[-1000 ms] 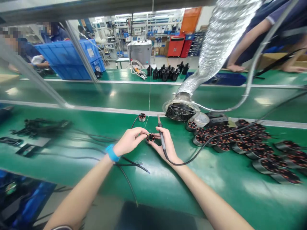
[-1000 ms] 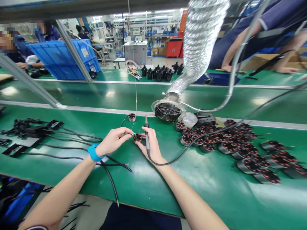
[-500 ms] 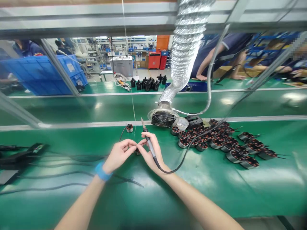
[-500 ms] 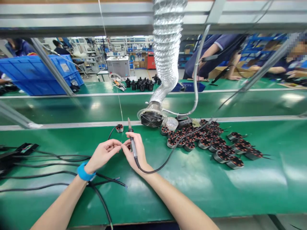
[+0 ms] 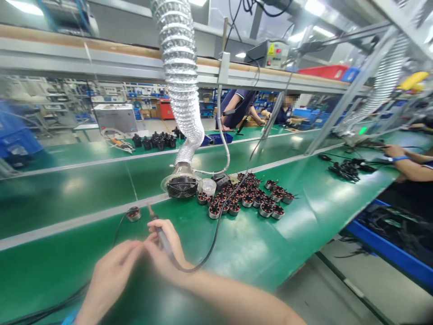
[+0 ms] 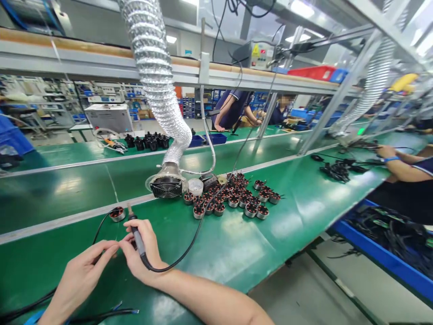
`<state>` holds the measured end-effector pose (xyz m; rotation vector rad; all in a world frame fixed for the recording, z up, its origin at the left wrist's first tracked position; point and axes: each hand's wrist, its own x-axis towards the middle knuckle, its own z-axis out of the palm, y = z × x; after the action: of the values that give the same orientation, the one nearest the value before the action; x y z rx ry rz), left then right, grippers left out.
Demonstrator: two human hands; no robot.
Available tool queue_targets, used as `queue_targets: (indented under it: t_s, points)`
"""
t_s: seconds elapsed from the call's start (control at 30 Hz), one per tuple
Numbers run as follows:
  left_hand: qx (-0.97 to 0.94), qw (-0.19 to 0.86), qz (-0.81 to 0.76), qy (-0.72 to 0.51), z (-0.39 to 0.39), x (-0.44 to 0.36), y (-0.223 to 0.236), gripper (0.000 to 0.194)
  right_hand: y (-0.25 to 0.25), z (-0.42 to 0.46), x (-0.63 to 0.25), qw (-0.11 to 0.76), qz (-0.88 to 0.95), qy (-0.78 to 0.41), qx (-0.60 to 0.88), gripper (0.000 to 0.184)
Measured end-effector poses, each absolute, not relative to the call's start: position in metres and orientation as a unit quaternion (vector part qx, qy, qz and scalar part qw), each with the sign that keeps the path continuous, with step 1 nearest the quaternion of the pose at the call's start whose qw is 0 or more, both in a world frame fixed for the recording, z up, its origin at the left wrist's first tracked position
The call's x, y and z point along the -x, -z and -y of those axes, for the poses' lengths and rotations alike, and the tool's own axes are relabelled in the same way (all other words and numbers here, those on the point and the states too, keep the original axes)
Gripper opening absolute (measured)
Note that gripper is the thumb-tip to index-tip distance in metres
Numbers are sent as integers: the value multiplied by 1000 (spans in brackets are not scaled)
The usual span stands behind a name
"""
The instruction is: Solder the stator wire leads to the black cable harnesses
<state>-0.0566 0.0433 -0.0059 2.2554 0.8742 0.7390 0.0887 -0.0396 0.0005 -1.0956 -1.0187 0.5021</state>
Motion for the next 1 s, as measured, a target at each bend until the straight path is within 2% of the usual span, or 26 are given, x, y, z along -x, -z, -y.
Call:
queue_targets:
  t_s: [0.27, 0.63, 0.83, 1.0]
  points:
    - [-779, 394, -403, -273, -53, 56, 10, 41, 7, 35, -78, 703, 423, -196, 538, 42]
    - [-665, 516, -399, -364, -34, 38, -8, 30, 14, 35, -69, 694, 443, -173, 540, 26]
    - [-644, 539, -407, -360, -34, 37, -12, 27, 10, 36, -71, 668, 475, -171, 547, 29]
    - [-707, 540, -357, -285, -32, 38, -14, 24, 2, 36, -82, 640, 525, -112, 550, 40]
